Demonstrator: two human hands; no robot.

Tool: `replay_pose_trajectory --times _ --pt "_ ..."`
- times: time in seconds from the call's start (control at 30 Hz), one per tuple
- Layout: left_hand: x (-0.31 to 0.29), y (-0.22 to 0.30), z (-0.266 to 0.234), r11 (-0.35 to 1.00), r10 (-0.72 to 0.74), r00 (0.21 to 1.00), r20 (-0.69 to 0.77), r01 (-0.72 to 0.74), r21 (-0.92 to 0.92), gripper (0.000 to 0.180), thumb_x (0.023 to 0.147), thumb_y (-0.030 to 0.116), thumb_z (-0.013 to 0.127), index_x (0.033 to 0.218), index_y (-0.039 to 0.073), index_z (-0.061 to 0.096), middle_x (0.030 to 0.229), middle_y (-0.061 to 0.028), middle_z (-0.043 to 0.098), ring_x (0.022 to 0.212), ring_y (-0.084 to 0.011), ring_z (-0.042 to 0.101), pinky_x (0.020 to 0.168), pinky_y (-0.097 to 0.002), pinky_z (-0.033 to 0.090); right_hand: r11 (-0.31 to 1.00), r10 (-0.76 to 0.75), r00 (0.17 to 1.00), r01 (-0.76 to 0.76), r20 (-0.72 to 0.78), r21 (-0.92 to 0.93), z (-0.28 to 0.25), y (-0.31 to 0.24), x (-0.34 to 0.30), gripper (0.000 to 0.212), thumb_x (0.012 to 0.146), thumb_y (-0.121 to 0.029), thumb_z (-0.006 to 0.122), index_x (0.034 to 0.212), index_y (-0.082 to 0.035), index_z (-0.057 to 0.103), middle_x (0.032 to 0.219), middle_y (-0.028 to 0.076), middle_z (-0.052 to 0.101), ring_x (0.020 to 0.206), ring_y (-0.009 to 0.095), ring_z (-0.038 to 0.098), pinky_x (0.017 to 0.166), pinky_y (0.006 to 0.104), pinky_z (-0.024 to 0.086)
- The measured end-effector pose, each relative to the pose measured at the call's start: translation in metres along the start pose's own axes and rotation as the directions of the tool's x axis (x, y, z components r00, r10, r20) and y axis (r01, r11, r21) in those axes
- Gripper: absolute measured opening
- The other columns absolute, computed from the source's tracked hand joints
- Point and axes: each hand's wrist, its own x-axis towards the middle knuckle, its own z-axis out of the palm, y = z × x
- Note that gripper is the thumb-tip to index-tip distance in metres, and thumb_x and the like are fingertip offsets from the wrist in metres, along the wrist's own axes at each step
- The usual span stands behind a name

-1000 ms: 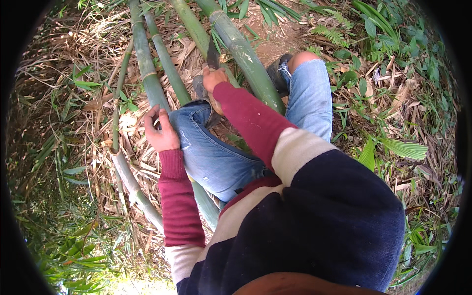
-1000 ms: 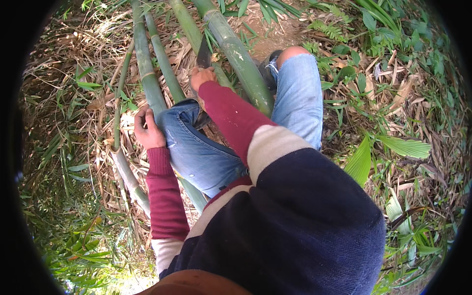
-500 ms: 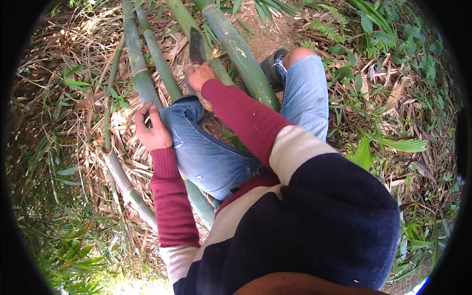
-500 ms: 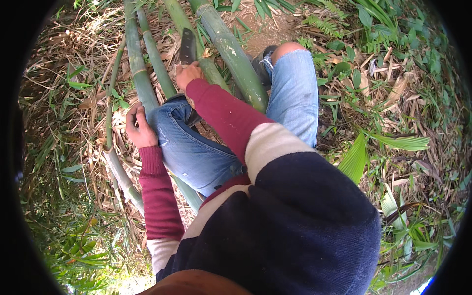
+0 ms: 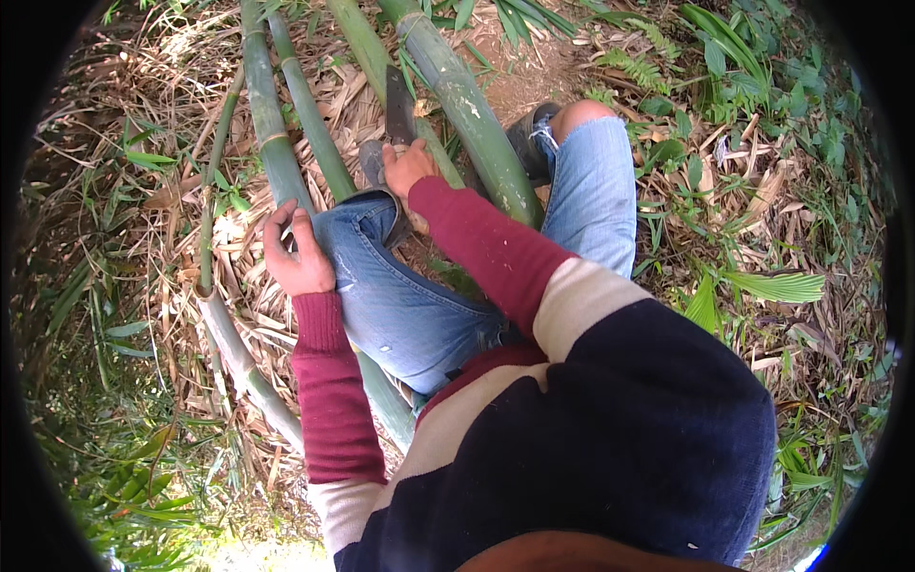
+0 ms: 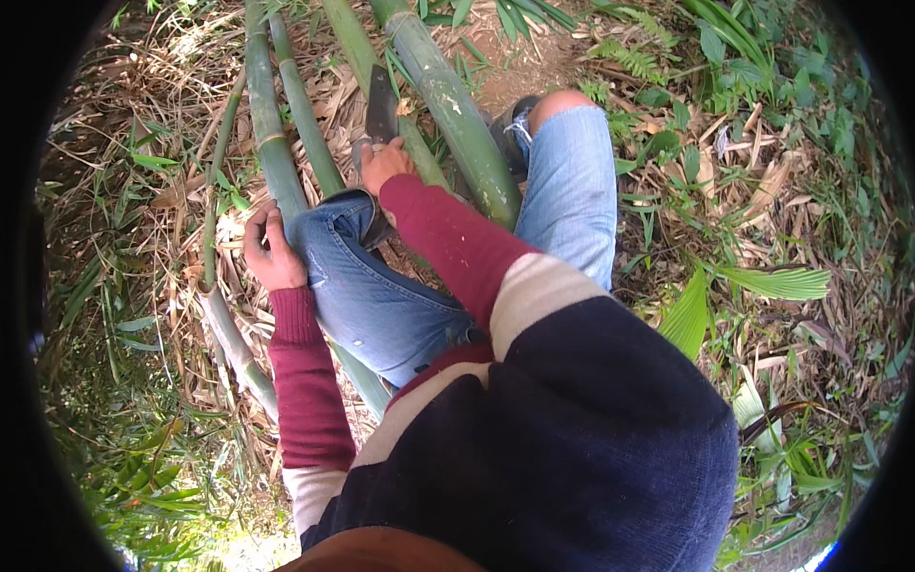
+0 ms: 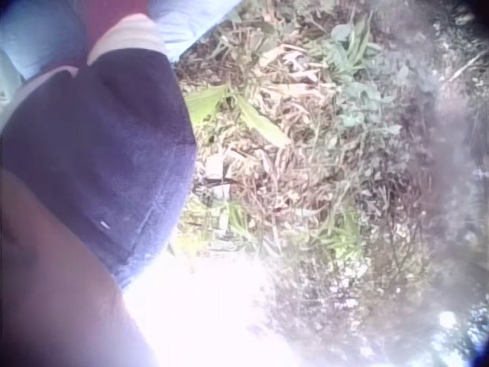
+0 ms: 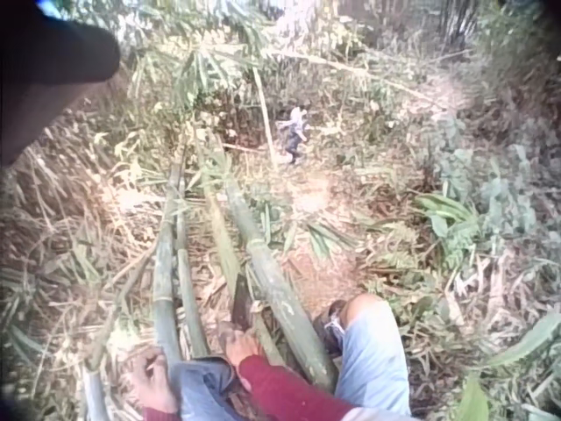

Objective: The person sits on the ground in a bamboo grove and uses a large knife to chop bamboo stalks into shorter sections. They hold the stalks between their legs for stability while striking them with the blade. The person then gathers the cut pieces and hands them to another person nearby.

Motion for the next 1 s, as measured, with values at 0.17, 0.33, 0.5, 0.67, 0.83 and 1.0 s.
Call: replay_pose_trajectory --times 0.17,0.33,0.5,0.67,0.83,1.0 --pt "-0.006 0.004 -0.003 0.998 -0.059 0.998 -0.003 0.059 -0.021 0.027 0.093 0.019 0.062 0.108 -0.003 0.067 0.102 -0.0121 0.067 0.093 -0.0195 0.063 0.085 -0.0325 0.049 0.997 -0.032 0.997 0.037 0.076 -0.067 -0.001 -0.026 0.013 0.073 0.095 -0.047 0.051 0.129 0.016 0.038 0.123 0.037 0.057 0.115 0.048 0.059 0.102 0.0479 0.046" --pt "0.003 -0.009 -0.002 0.999 0.031 1.0 0.004 -0.031 0.02 0.029 0.092 0.022 0.063 0.106 -0.003 0.068 0.102 -0.0136 0.069 0.097 -0.0227 0.064 0.09 -0.0332 0.048 0.999 -0.043 0.999 0.043 -0.018 -0.012 0.004 -0.01 0.021 0.073 0.095 -0.047 0.05 0.13 0.016 0.038 0.123 0.038 0.057 0.116 0.048 0.058 0.103 0.0485 0.045" --pt "-0.007 0.002 -0.008 1.0 -0.015 1.0 0.006 0.015 -0.01 0.027 0.093 0.019 0.062 0.108 -0.003 0.067 0.101 -0.0132 0.069 0.093 -0.0223 0.063 0.087 -0.0343 0.048 0.999 -0.011 0.997 0.014 0.078 -0.036 -0.006 -0.042 -0.003 0.072 0.096 -0.047 0.049 0.133 0.013 0.04 0.128 0.035 0.055 0.119 0.047 0.056 0.103 0.0509 0.044" --pt "-0.006 0.003 -0.006 1.0 -0.021 1.0 0.016 0.021 -0.004 0.025 0.093 0.018 0.061 0.107 -0.003 0.067 0.103 -0.0134 0.069 0.096 -0.0223 0.063 0.089 -0.0346 0.048 0.999 0.037 0.999 -0.038 0.012 0.017 0.001 -0.046 0.017 0.085 0.094 -0.05 0.05 0.131 0.025 0.031 0.13 0.041 0.051 0.124 0.046 0.053 0.108 0.0451 0.04" --pt "-0.01 0.003 -0.012 0.994 -0.087 0.996 0.029 0.089 -0.065 0.027 0.094 0.018 0.059 0.109 -0.002 0.066 0.105 -0.0129 0.068 0.096 -0.0207 0.062 0.087 -0.033 0.048 0.995 0.07 0.993 -0.076 0.097 0.062 0.003 -0.056 0.041 0.079 0.097 -0.047 0.044 0.133 0.022 0.035 0.133 0.041 0.047 0.125 0.047 0.052 0.11 0.0446 0.039" --pt "-0.008 -0.017 -0.022 0.993 -0.12 0.992 0.046 0.121 -0.018 0.03 0.092 0.019 0.06 0.113 -0.001 0.066 0.106 -0.0128 0.068 0.097 -0.0245 0.062 0.09 -0.0368 0.046 0.996 0.029 0.993 -0.018 0.114 -0.092 0.021 -0.029 0.047 0.083 0.096 -0.047 0.046 0.133 0.025 0.03 0.134 0.042 0.045 0.126 0.047 0.05 0.11 0.0458 0.038"
